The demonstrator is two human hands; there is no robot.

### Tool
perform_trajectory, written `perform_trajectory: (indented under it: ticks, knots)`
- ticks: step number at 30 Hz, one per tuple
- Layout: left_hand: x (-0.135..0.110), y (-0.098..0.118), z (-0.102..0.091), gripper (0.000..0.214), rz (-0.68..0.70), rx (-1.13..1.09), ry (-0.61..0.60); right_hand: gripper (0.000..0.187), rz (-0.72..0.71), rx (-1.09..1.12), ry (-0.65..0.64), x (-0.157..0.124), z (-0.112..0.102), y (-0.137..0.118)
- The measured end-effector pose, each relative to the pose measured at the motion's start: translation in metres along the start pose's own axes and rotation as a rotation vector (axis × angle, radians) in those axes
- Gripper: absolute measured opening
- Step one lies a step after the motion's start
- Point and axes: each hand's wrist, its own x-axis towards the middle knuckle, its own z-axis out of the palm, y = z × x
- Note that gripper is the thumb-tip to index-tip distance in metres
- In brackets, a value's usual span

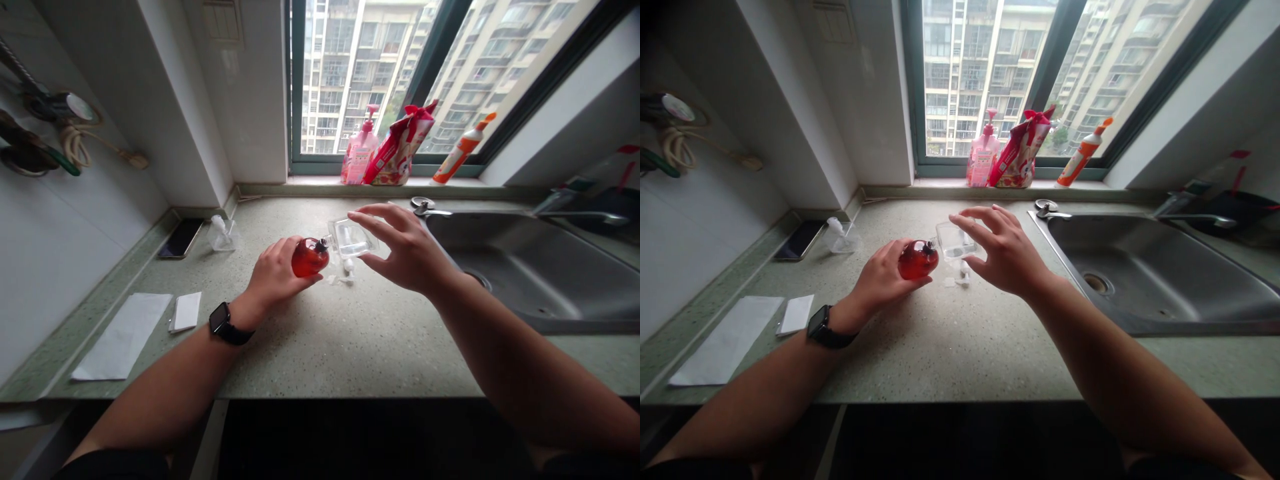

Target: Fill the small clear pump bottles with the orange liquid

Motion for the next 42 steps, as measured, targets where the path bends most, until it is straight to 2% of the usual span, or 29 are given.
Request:
perform_trajectory:
  ticks: [19, 36, 42]
  knots:
    - [0.001, -0.001, 0.000, 0.074, -0.008, -0.018, 0.014, 0.087, -0.011, -0.024, -0.028, 0.006, -0.001, 0.000]
    - [0.001, -0.004, 0.004, 0.075, -0.011, -0.027, 0.034, 0.073, -0.044, -0.079, -0.052, 0.013, -0.005, -0.001]
    - [0.001, -0.004, 0.004, 0.075, -0.016, -0.026, 0.030, 0.074, -0.044, -0.077, -0.057, 0.014, -0.005, -0.001]
